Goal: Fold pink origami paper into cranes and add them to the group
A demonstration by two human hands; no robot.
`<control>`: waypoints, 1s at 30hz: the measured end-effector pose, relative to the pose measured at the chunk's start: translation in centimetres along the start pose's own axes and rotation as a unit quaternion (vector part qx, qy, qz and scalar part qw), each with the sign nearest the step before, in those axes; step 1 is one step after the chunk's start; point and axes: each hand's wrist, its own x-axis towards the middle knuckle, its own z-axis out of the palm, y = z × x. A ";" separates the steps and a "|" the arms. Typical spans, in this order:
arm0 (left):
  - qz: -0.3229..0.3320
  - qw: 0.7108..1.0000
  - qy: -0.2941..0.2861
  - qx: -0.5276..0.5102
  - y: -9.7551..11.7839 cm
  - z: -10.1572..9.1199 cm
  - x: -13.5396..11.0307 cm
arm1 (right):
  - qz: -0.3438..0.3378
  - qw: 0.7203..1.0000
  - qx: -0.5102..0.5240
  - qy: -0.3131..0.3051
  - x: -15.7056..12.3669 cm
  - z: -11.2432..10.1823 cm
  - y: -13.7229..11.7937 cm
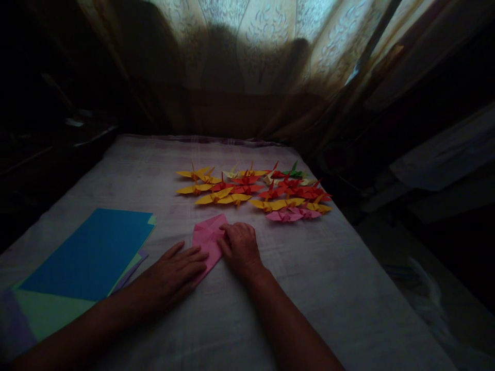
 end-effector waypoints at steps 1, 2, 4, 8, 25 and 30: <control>0.000 1.000 -0.001 -0.001 0.0 -0.1 0.0 | 0.001 1.000 -0.001 0.000 0.0 0.0 0.0; 0.000 1.000 -0.001 -0.002 0.0 -0.1 0.0 | 0.002 1.000 -0.002 0.000 0.0 0.0 0.0; 0.003 1.000 0.001 0.000 0.0 -0.2 0.1 | 0.001 1.000 -0.004 0.000 0.0 0.0 0.0; 0.002 1.000 -0.001 0.004 0.0 -0.2 0.2 | 0.000 1.000 -0.007 0.006 0.1 0.0 -0.1; -0.004 1.000 -0.002 -0.006 0.3 -0.5 0.4 | -0.110 0.988 -0.105 -0.017 0.4 -0.3 -0.9; -0.009 0.999 -0.022 -0.033 0.0 -0.9 0.4 | -0.110 0.986 -0.105 -0.072 0.5 -0.6 -0.7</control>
